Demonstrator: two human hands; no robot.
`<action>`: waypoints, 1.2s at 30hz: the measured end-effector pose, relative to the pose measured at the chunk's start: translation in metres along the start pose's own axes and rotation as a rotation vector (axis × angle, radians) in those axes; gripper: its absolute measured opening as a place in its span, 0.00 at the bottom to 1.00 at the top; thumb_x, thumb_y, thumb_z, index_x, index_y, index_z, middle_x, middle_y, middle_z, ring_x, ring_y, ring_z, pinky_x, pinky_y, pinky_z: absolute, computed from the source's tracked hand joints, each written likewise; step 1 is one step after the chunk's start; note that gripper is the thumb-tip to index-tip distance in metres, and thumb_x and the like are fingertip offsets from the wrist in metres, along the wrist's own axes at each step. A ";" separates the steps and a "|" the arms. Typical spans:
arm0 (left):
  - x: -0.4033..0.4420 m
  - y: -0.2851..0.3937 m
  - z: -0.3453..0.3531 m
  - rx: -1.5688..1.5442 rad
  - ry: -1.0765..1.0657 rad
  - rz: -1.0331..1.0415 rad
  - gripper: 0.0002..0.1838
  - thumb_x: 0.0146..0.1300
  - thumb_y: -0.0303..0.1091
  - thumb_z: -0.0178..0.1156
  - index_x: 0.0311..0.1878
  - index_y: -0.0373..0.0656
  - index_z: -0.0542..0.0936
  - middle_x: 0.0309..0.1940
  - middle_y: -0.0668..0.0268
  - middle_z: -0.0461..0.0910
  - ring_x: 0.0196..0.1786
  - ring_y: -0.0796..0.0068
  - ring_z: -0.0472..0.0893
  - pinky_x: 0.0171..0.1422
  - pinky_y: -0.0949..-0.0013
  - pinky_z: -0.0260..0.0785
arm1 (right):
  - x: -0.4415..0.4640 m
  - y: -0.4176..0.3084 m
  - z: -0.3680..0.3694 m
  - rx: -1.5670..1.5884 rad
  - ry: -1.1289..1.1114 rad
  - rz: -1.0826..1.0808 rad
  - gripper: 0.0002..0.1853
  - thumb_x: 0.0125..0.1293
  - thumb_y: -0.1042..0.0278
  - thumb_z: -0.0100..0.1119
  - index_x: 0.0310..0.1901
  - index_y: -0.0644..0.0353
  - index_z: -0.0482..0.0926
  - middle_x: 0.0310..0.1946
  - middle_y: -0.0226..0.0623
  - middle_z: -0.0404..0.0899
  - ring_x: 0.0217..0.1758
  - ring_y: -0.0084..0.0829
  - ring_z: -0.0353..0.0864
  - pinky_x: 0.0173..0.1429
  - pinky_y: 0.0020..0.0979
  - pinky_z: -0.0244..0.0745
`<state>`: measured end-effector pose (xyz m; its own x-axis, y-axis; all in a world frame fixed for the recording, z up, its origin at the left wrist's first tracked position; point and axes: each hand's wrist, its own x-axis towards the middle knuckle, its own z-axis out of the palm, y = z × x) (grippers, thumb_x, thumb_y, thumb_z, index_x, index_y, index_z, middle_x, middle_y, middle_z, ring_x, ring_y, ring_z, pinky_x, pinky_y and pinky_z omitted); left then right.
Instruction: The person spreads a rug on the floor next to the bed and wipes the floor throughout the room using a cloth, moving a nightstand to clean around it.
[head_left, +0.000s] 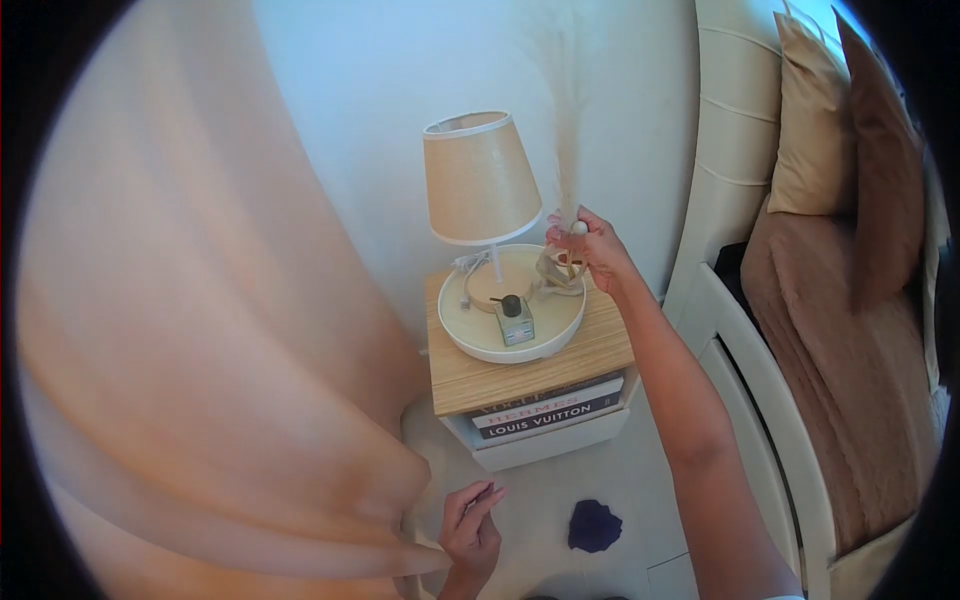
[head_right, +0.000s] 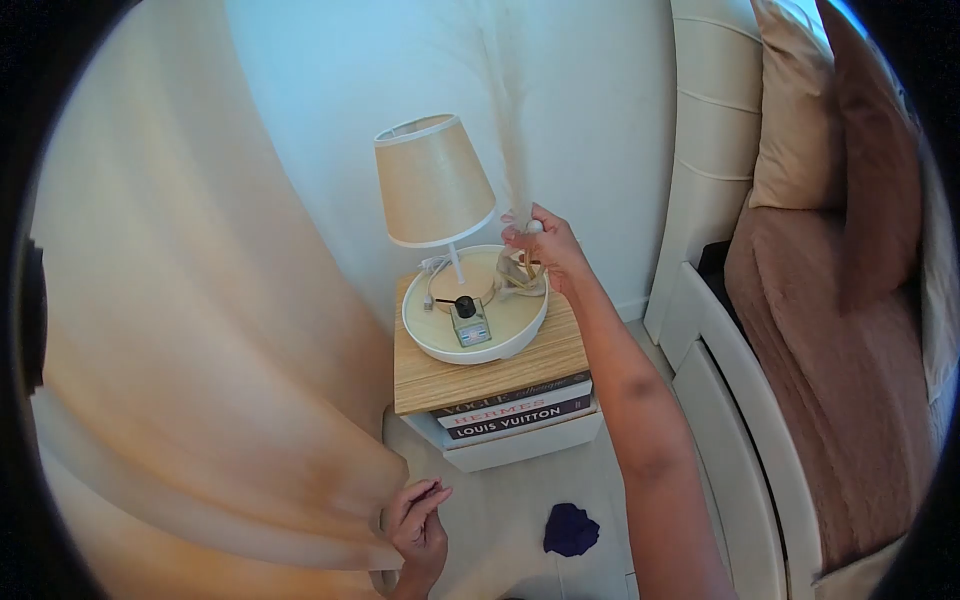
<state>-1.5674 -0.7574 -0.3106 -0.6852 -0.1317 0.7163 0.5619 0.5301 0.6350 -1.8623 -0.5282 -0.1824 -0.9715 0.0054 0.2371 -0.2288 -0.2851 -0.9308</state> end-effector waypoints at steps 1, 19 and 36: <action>-0.005 -0.001 -0.002 -0.001 -0.004 -0.013 0.19 0.48 0.06 0.56 0.39 0.37 0.85 0.40 0.56 0.80 0.42 0.64 0.82 0.48 0.70 0.77 | 0.000 -0.002 0.000 -0.034 -0.067 0.026 0.17 0.58 0.77 0.66 0.50 0.57 0.78 0.35 0.29 0.80 0.36 0.21 0.78 0.34 0.25 0.73; 0.006 -0.015 -0.018 0.088 -0.004 -0.029 0.10 0.61 0.12 0.53 0.38 0.34 0.81 0.39 0.58 0.79 0.42 0.69 0.81 0.45 0.69 0.76 | 0.006 0.004 0.004 -0.266 -0.145 -0.025 0.23 0.54 0.67 0.73 0.52 0.58 0.78 0.35 0.28 0.80 0.36 0.19 0.76 0.35 0.23 0.69; 0.289 -0.146 0.147 -0.174 -0.377 -0.150 0.30 0.49 0.33 0.74 0.54 0.31 0.75 0.50 0.53 0.78 0.56 0.66 0.76 0.60 0.65 0.69 | 0.016 0.011 0.006 -0.134 -0.202 -0.062 0.19 0.65 0.59 0.64 0.55 0.55 0.77 0.38 0.23 0.79 0.40 0.17 0.75 0.42 0.22 0.70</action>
<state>-1.9152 -0.7498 -0.2390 -0.8682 0.1360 0.4772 0.4909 0.3748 0.7865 -1.8794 -0.5368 -0.1872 -0.9263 -0.1763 0.3329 -0.3068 -0.1600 -0.9382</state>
